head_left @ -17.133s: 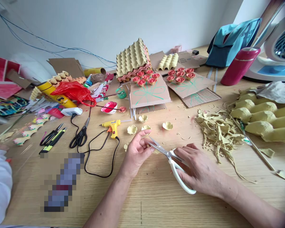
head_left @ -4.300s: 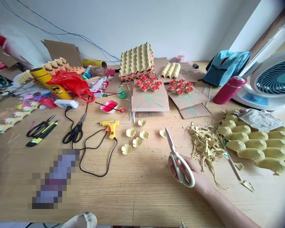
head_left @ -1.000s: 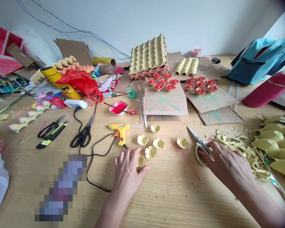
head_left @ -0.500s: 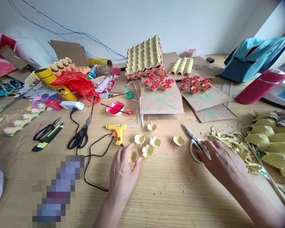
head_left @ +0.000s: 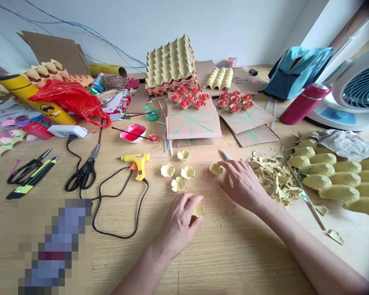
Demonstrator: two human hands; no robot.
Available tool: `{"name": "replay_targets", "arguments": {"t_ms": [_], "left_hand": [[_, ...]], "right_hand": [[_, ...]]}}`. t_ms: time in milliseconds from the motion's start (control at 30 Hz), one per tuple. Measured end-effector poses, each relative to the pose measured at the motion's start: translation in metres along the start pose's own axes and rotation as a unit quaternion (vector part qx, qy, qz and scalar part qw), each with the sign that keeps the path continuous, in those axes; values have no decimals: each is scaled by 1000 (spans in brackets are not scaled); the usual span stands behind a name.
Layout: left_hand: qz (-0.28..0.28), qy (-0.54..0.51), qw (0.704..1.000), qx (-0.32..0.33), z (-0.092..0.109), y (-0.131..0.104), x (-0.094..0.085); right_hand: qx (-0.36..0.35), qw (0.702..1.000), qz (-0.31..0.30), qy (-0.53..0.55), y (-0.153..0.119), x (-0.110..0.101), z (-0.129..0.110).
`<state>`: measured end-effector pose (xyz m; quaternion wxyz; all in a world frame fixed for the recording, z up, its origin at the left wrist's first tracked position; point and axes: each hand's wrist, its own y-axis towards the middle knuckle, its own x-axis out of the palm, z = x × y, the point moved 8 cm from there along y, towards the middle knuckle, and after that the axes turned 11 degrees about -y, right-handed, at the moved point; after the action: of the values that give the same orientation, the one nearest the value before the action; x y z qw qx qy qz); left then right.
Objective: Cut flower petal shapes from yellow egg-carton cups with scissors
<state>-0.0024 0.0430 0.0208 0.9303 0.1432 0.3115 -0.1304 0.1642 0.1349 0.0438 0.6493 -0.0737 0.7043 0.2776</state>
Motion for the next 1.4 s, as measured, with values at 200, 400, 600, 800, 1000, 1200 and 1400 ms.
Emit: {"name": "replay_targets", "arguments": {"t_ms": [200,400,600,800,1000,1200,1400], "left_hand": [[26,-17,999,-10,0,-2,-7],[48,6,999,-2,2,-1,-6],[51,-3,999,-18,1,-2,-10],[30,-28,999,-9,1,-2,-6],[0,-49,999,-7,6,-3,-1],[-4,-29,1000,-9,5,-2,-3],[6,-11,1000,-15,2,-2,-7]], "right_hand": [[9,1000,-11,-9,8,12,-4],[13,1000,-3,-8,10,15,-6],[18,1000,10,2,10,8,-6],[45,999,24,7,12,10,1],[66,997,25,26,16,16,8],[77,994,26,78,13,7,8],[52,979,3,197,1,-15,-14]]}}
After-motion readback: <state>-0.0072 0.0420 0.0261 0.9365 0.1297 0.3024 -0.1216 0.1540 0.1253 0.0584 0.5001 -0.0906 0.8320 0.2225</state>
